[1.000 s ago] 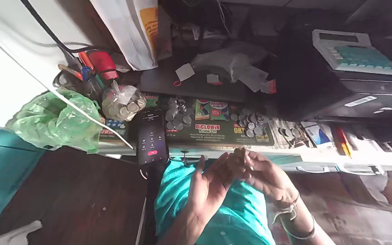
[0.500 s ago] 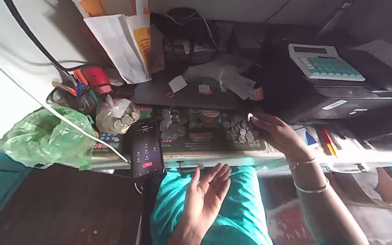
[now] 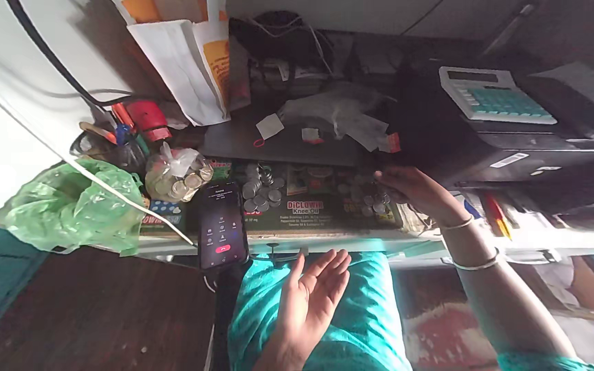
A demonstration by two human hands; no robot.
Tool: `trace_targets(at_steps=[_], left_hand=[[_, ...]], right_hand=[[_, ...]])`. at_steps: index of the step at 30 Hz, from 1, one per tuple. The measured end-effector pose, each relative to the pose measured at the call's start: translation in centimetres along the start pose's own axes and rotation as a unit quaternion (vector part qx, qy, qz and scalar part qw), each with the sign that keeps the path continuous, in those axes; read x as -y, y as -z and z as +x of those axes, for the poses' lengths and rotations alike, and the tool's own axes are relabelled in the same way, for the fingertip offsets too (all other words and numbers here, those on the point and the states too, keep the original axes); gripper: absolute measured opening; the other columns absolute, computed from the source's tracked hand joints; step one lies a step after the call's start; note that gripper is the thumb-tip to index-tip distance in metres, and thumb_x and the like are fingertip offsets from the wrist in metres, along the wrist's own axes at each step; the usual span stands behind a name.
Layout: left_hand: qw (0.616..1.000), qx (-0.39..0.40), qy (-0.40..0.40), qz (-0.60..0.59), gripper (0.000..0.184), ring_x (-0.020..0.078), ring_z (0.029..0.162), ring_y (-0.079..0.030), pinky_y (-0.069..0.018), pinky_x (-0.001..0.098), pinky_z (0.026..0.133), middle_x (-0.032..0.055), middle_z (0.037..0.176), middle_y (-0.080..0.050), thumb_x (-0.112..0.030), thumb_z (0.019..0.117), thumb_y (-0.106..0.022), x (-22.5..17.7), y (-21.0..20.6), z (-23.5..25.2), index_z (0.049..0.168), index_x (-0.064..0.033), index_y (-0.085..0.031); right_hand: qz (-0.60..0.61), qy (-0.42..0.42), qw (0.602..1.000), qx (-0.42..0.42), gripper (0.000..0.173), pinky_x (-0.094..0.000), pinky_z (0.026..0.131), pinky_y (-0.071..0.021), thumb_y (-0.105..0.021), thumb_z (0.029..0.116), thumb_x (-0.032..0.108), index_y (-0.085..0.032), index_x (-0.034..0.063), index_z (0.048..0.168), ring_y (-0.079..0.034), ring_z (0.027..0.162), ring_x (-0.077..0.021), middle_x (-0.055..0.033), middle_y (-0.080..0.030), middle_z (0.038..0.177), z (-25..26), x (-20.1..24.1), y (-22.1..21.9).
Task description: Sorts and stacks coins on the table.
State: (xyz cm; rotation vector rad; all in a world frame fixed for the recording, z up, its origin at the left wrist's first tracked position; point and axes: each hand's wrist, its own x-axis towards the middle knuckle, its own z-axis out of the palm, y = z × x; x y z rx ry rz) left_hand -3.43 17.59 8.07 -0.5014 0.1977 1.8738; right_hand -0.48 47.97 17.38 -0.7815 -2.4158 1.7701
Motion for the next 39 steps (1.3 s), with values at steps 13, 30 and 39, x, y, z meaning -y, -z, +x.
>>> trace_targets(at_steps=[13,30,39], left_hand=[[1.000,0.003,0.001,-0.008,0.075,0.0331,0.119,-0.068,-0.0563,0.0395,0.100,0.0226,0.125,-0.069,-0.054,0.1088,-0.021,-0.18,0.24,0.15,0.125,0.0038,-0.065],[1.000,-0.003,0.000,-0.009,0.073,0.0337,0.118,-0.068,-0.0573,0.0396,0.099,0.0230,0.125,-0.069,-0.054,0.1089,-0.021,-0.23,0.14,0.14,0.124,0.0029,-0.065],[1.000,0.002,-0.003,-0.011,0.074,0.0339,0.119,-0.068,-0.0565,0.0398,0.100,0.0231,0.125,-0.069,-0.053,0.1090,-0.020,-0.32,0.20,0.00,0.123,0.0031,-0.066]], right_hand=[[-0.038,-0.024,0.998,-0.044,0.022,-0.0153,0.046,-0.0384,-0.059,0.1048,0.028,-0.066,0.0085,0.097,-0.046,0.050,-0.0005,0.0041,-0.056,0.068,0.01,0.49,0.19],[-0.098,0.001,0.990,-0.098,0.020,-0.0189,0.051,-0.0419,-0.060,0.1043,0.022,-0.070,0.0048,0.102,-0.048,0.054,-0.0028,0.0014,-0.059,0.072,0.14,0.58,0.24],[-0.081,0.010,0.995,-0.064,0.025,-0.0179,0.051,-0.0415,-0.053,0.1076,0.021,-0.072,0.0080,0.118,-0.047,0.055,-0.0027,0.0030,-0.057,0.072,0.26,0.59,0.76]])
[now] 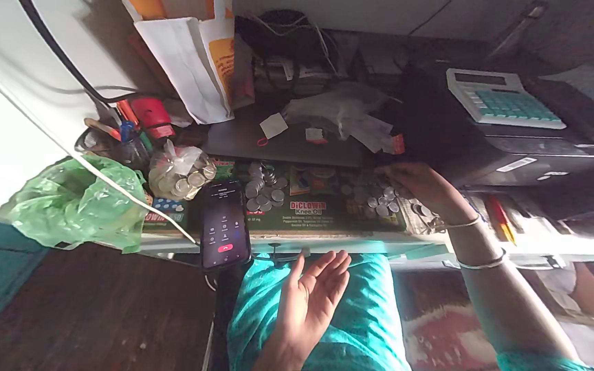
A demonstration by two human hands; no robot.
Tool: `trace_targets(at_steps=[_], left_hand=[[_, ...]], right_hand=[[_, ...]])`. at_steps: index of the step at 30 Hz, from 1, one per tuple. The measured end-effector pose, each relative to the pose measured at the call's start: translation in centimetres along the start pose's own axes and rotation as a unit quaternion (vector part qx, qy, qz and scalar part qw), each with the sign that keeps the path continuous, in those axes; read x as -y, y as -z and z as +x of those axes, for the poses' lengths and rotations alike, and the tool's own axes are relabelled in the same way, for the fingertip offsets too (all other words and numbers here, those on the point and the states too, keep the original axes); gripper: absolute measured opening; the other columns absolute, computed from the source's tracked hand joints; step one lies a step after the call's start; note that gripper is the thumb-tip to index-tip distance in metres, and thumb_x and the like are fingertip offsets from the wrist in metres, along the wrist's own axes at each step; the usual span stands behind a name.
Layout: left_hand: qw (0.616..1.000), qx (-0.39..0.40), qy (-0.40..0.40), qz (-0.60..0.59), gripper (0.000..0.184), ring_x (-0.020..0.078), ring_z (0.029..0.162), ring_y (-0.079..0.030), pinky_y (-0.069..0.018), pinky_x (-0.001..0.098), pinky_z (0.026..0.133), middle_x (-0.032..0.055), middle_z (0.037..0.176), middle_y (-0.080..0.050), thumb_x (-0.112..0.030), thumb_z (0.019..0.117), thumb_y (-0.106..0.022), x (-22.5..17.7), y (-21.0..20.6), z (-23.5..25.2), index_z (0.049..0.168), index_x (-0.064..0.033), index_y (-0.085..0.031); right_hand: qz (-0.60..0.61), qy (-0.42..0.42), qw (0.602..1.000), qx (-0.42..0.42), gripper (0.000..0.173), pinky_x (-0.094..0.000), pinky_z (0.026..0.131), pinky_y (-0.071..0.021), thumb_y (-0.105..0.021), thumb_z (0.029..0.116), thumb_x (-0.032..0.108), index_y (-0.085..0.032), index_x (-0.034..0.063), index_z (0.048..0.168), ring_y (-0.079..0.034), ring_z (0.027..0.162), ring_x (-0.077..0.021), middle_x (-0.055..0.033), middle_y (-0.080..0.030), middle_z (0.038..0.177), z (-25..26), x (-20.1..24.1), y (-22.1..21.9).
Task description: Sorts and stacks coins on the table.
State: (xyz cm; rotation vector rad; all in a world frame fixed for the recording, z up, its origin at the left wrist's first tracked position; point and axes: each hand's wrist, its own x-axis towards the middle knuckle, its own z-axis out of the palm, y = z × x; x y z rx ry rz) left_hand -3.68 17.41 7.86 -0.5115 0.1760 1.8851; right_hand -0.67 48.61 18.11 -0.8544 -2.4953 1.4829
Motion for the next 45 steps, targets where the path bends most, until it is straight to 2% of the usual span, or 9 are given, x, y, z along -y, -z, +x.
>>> trace_targets(at_steps=[8,16,19,24,32,37,40,42,45], left_hand=[[1.000,-0.004,0.000,0.001,0.074,0.0335,0.118,-0.068,-0.0566,0.0397,0.100,0.0229,0.125,-0.069,-0.054,0.1090,-0.020,0.0,0.0,0.0,0.123,0.0029,-0.066],[1.000,0.005,0.000,-0.002,0.073,0.0339,0.119,-0.068,-0.0566,0.0399,0.100,0.0230,0.125,-0.069,-0.053,0.1089,-0.022,0.1,0.1,0.0,0.122,0.0030,-0.067],[1.000,-0.002,-0.003,0.000,0.074,0.0338,0.119,-0.068,-0.0566,0.0396,0.100,0.0232,0.125,-0.069,-0.053,0.1091,-0.021,0.0,0.1,-0.1,0.124,0.0035,-0.066],[1.000,-0.003,-0.004,0.002,0.074,0.0336,0.118,-0.068,-0.0569,0.0393,0.099,0.0230,0.124,-0.070,-0.053,0.1092,-0.020,0.0,0.1,-0.1,0.123,0.0034,-0.066],[1.000,0.008,-0.001,-0.001,0.074,0.0333,0.119,-0.068,-0.0567,0.0389,0.100,0.0227,0.125,-0.069,-0.053,0.1092,-0.020,0.0,0.1,0.0,0.122,0.0033,-0.066],[1.000,0.002,-0.003,-0.006,0.073,0.0340,0.119,-0.068,-0.0565,0.0396,0.100,0.0232,0.125,-0.069,-0.052,0.1093,-0.020,0.0,0.1,-0.2,0.123,0.0032,-0.066],[1.000,0.002,-0.004,-0.007,0.074,0.0338,0.118,-0.068,-0.0568,0.0393,0.100,0.0232,0.125,-0.069,-0.053,0.1090,-0.020,-0.1,0.2,-0.1,0.124,0.0034,-0.066],[1.000,0.008,-0.005,-0.008,0.075,0.0343,0.118,-0.068,-0.0568,0.0395,0.100,0.0237,0.125,-0.069,-0.054,0.1089,-0.019,-0.1,0.3,-0.1,0.124,0.0039,-0.065],[1.000,0.011,-0.003,-0.010,0.075,0.0344,0.120,-0.067,-0.0560,0.0397,0.101,0.0240,0.126,-0.069,-0.053,0.1091,-0.019,0.0,0.3,-0.1,0.124,0.0041,-0.065]], right_hand=[[0.044,0.013,0.998,0.046,0.030,-0.0205,0.062,-0.0509,-0.045,0.1092,0.014,-0.064,0.0095,0.132,-0.057,0.067,-0.0044,0.0000,-0.065,0.090,-0.3,0.0,0.7],[-0.119,0.028,0.991,-0.060,0.026,-0.0385,0.068,-0.0536,-0.060,0.1044,0.025,-0.066,0.0046,0.118,-0.061,0.072,-0.0170,-0.0104,-0.067,0.093,0.4,-0.2,-0.5],[0.027,0.030,0.999,-0.025,0.029,-0.0274,0.070,-0.0549,-0.047,0.1098,0.025,-0.062,0.0071,0.127,-0.062,0.075,-0.0088,-0.0026,-0.067,0.095,0.0,-0.4,0.1],[0.207,0.044,0.976,0.057,0.028,-0.0322,0.085,-0.0595,-0.036,0.1086,0.011,-0.053,0.0040,0.130,-0.071,0.095,-0.0162,-0.0082,-0.072,0.110,-0.6,-0.4,0.8],[-0.065,0.026,0.996,-0.061,0.048,-0.0331,0.067,-0.0555,-0.066,0.0991,0.011,-0.046,0.0055,0.142,-0.066,0.072,-0.0130,-0.0091,-0.073,0.097,0.1,-0.4,-0.7],[-0.040,0.041,0.995,-0.081,0.054,-0.0326,0.066,-0.0547,-0.062,0.1031,0.018,-0.037,0.0127,0.151,-0.064,0.071,-0.0123,-0.0072,-0.071,0.099,0.0,0.2,-0.8],[0.137,0.075,0.988,-0.011,0.043,-0.0317,0.084,-0.0588,-0.050,0.1052,0.008,-0.040,0.0145,0.147,-0.071,0.097,-0.0143,-0.0055,-0.069,0.123,-0.3,-0.1,0.2],[0.187,0.082,0.979,0.014,0.048,-0.0377,0.097,-0.0583,-0.056,0.1004,0.003,-0.041,0.0112,0.145,-0.070,0.111,-0.0216,-0.0093,-0.066,0.132,-0.4,-0.1,0.4],[0.127,0.059,0.990,-0.030,0.062,-0.0365,0.093,-0.0599,-0.070,0.0932,0.003,-0.040,0.0112,0.147,-0.071,0.109,-0.0201,-0.0084,-0.068,0.131,-0.5,0.1,-0.2]])
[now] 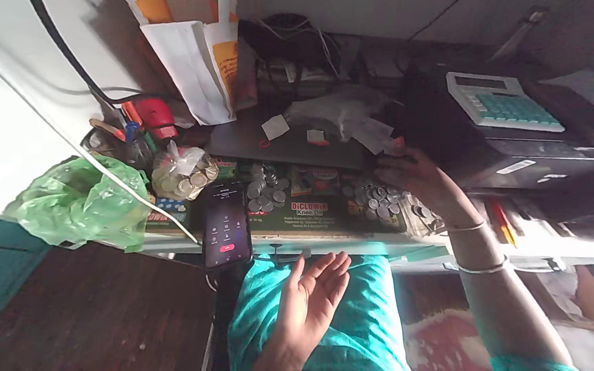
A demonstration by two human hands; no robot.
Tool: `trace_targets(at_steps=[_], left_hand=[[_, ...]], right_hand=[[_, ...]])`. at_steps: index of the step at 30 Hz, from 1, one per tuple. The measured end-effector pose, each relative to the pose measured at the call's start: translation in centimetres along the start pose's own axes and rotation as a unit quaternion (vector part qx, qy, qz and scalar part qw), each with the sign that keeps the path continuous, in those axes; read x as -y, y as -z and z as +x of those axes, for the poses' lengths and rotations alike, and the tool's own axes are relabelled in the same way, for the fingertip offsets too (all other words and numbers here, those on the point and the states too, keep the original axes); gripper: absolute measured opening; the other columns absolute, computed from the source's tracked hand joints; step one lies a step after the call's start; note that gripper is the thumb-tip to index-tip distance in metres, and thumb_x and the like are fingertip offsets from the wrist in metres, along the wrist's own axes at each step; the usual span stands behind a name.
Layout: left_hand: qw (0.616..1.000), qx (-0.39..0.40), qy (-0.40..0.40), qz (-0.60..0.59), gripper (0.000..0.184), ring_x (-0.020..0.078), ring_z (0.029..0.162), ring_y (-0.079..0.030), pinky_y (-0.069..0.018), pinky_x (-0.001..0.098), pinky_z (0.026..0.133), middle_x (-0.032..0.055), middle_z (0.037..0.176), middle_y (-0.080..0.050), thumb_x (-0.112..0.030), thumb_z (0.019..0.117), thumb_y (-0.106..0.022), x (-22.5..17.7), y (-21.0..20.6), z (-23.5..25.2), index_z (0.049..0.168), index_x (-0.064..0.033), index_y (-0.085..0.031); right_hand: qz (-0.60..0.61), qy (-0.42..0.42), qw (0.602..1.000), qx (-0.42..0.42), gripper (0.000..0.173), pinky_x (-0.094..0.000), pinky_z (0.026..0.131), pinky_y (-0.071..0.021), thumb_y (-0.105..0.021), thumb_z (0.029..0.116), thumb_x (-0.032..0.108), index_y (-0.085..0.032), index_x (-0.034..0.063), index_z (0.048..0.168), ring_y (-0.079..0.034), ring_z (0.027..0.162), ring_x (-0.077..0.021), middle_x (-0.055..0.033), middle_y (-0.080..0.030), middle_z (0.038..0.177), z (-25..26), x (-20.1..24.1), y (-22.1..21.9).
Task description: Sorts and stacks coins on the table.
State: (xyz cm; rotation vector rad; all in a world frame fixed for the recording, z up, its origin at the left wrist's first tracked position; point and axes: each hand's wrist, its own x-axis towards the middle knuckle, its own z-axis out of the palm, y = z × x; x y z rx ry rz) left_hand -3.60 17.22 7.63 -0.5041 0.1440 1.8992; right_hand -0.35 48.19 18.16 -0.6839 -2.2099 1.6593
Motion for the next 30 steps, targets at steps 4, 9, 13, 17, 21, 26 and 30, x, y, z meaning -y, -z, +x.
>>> trace_targets(at_steps=[4,9,13,17,21,26,30], left_hand=[[1.000,-0.002,0.002,0.005,0.074,0.0342,0.119,-0.068,-0.0570,0.0397,0.099,0.0233,0.125,-0.069,-0.052,0.1093,-0.019,0.1,-0.1,-0.1,0.123,0.0033,-0.066],[1.000,-0.015,-0.008,0.010,0.073,0.0337,0.117,-0.069,-0.0574,0.0398,0.099,0.0230,0.123,-0.070,-0.053,0.1092,-0.020,0.0,-0.1,-0.1,0.123,0.0031,-0.066],[0.977,-0.032,-0.055,0.204,0.071,0.0281,0.113,-0.070,-0.0553,0.0388,0.100,0.0190,0.118,-0.072,-0.047,0.1110,-0.016,0.5,1.2,1.5,0.118,0.0031,-0.065],[0.663,-0.039,-0.164,0.730,0.043,0.0218,0.128,-0.060,-0.0448,0.0378,0.112,0.0167,0.134,-0.065,-0.020,0.1105,-0.033,-0.6,9.7,5.9,0.129,0.0054,-0.063],[0.262,-0.084,0.093,0.957,0.061,0.0396,0.147,-0.038,-0.0242,0.0532,0.123,0.0276,0.153,-0.044,-0.042,0.1072,-0.043,-2.2,17.0,7.1,0.147,0.0043,-0.047],[0.228,-0.039,0.164,0.959,0.053,0.0390,0.129,-0.057,-0.0338,0.0563,0.116,0.0251,0.127,-0.065,-0.040,0.1086,-0.039,-0.6,15.5,7.0,0.120,0.0058,-0.065],[0.246,-0.050,0.160,0.955,0.052,0.0395,0.132,-0.055,-0.0373,0.0553,0.114,0.0257,0.133,-0.062,-0.038,0.1080,-0.042,0.2,14.4,5.6,0.126,0.0062,-0.063]], right_hand=[[-0.200,0.067,0.972,-0.105,0.064,-0.0424,0.085,-0.0609,-0.077,0.0887,0.004,-0.047,0.0084,0.145,-0.074,0.098,-0.0227,-0.0130,-0.071,0.122,0.2,-0.9,-1.0],[-0.319,0.152,0.925,-0.138,0.046,-0.0458,0.090,-0.0598,-0.064,0.1000,0.009,-0.049,0.0049,0.143,-0.074,0.102,-0.0236,-0.0128,-0.072,0.122,-0.3,-0.6,-1.5],[-0.321,0.165,0.925,-0.122,0.045,-0.0534,0.085,-0.0576,-0.058,0.1036,0.011,-0.049,0.0063,0.148,-0.071,0.098,-0.0316,-0.0197,-0.068,0.126,-0.5,-1.0,-1.5],[-0.288,0.216,0.914,-0.184,0.033,-0.0417,0.096,-0.0570,-0.053,0.1044,0.010,-0.057,-0.0004,0.135,-0.069,0.110,-0.0216,-0.0173,-0.067,0.127,-3.3,-2.1,-2.4],[-0.219,0.237,0.923,-0.211,0.032,-0.0339,0.100,-0.0552,-0.053,0.1054,0.014,-0.058,-0.0074,0.129,-0.067,0.114,-0.0159,-0.0183,-0.066,0.127,-5.8,-5.3,-3.6],[-0.200,0.281,0.897,-0.275,0.029,-0.0306,0.086,-0.0584,-0.051,0.1069,0.014,-0.058,-0.0066,0.126,-0.068,0.098,-0.0113,-0.0131,-0.068,0.113,-5.8,-7.3,-3.4],[-0.239,0.283,0.884,-0.285,0.030,-0.0299,0.085,-0.0581,-0.053,0.1072,0.018,-0.060,-0.0047,0.125,-0.069,0.094,-0.0115,-0.0134,-0.069,0.109,-5.9,-7.7,-3.4]])
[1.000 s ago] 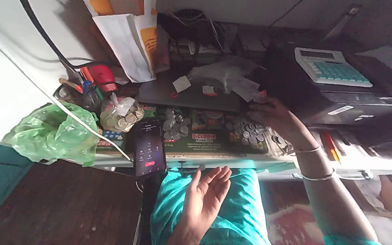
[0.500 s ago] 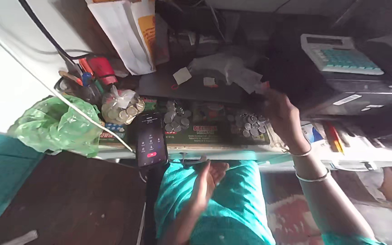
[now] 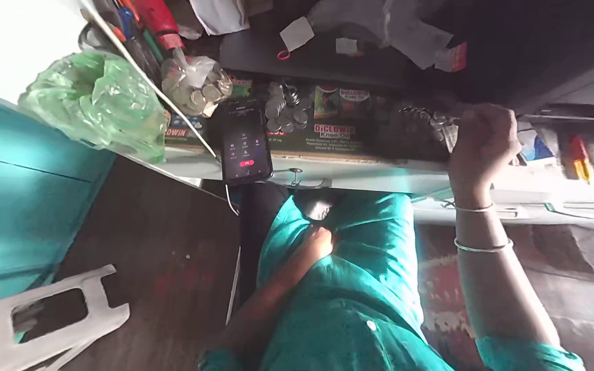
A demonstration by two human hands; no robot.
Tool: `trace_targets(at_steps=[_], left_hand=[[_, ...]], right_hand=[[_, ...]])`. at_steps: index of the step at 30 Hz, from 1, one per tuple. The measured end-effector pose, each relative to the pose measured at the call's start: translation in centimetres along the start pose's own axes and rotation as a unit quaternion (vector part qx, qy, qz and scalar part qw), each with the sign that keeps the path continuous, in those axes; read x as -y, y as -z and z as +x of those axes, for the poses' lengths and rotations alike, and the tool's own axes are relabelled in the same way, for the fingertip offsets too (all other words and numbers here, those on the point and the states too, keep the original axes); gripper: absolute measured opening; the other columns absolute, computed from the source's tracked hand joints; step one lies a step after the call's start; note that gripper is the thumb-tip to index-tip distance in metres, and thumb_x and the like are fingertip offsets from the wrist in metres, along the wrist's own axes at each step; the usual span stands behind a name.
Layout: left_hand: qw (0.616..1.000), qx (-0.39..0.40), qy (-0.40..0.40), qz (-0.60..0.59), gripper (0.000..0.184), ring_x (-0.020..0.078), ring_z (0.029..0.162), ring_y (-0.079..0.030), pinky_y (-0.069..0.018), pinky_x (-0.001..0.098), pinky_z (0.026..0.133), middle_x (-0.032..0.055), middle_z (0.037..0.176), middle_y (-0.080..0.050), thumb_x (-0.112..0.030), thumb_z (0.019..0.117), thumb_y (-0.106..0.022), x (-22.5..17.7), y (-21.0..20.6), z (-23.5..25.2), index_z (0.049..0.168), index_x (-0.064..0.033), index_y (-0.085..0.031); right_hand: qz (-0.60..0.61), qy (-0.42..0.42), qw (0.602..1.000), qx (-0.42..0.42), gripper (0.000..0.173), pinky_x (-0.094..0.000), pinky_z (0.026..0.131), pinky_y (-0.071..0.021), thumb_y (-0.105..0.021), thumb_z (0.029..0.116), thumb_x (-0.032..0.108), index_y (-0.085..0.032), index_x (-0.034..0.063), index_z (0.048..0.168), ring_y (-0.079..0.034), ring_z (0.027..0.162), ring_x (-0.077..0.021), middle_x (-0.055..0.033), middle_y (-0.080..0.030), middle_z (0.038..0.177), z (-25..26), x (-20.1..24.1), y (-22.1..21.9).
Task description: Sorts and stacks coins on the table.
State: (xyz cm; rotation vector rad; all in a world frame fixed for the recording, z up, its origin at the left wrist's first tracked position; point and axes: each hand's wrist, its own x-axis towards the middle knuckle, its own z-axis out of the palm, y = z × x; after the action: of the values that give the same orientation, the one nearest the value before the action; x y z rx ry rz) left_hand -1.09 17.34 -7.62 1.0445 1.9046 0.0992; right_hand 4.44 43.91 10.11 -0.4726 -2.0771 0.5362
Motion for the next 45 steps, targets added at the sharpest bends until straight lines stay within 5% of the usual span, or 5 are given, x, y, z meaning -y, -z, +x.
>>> trace_targets(at_steps=[20,28,34,38,45], left_hand=[[0.999,-0.023,-0.028,0.018,0.047,0.0421,0.124,-0.059,-0.0418,0.0568,0.108,0.0279,0.121,-0.066,-0.034,0.1072,-0.047,0.8,-3.4,-4.6,0.110,0.0086,-0.067],[0.998,0.045,0.009,0.046,0.058,0.0383,0.130,-0.056,-0.0316,0.0551,0.118,0.0246,0.128,-0.065,-0.045,0.1081,-0.041,0.6,-3.3,-2.9,0.117,0.0058,-0.068],[0.998,0.040,0.011,0.057,0.057,0.0383,0.139,-0.048,-0.0229,0.0558,0.121,0.0252,0.143,-0.055,-0.041,0.1083,-0.042,0.6,-4.0,-1.3,0.145,0.0028,-0.049],[0.997,0.038,0.008,0.061,0.057,0.0373,0.144,-0.041,-0.0178,0.0560,0.123,0.0235,0.148,-0.051,-0.041,0.1090,-0.040,0.3,-4.2,-0.9,0.146,0.0018,-0.048],[0.998,-0.039,-0.018,0.043,0.054,0.0367,0.142,-0.044,-0.0278,0.0529,0.120,0.0224,0.145,-0.053,-0.039,0.1092,-0.040,1.0,-5.2,-1.1,0.143,0.0011,-0.052]], right_hand=[[-0.060,0.040,0.997,-0.002,0.033,-0.0294,0.088,-0.0557,-0.053,0.1062,0.023,-0.066,-0.0053,0.117,-0.069,0.096,-0.0173,-0.0186,-0.070,0.108,1.4,-0.4,-0.5],[-0.077,0.038,0.996,0.010,0.032,-0.0327,0.088,-0.0569,-0.052,0.1076,0.024,-0.062,-0.0016,0.124,-0.068,0.097,-0.0166,-0.0159,-0.068,0.110,0.4,-1.9,0.3],[-0.057,0.066,0.996,-0.018,0.029,-0.0317,0.088,-0.0569,-0.053,0.1070,0.020,-0.063,-0.0028,0.121,-0.068,0.098,-0.0155,-0.0150,-0.069,0.110,0.1,-2.0,0.2],[-0.044,0.067,0.997,-0.023,0.029,-0.0296,0.087,-0.0566,-0.052,0.1068,0.019,-0.063,-0.0044,0.120,-0.068,0.096,-0.0146,-0.0159,-0.068,0.109,0.1,-1.4,0.1],[0.000,0.046,0.999,-0.024,0.028,-0.0272,0.083,-0.0561,-0.054,0.1051,0.017,-0.065,-0.0057,0.117,-0.068,0.092,-0.0115,-0.0143,-0.070,0.104,0.5,-0.6,-0.4]])
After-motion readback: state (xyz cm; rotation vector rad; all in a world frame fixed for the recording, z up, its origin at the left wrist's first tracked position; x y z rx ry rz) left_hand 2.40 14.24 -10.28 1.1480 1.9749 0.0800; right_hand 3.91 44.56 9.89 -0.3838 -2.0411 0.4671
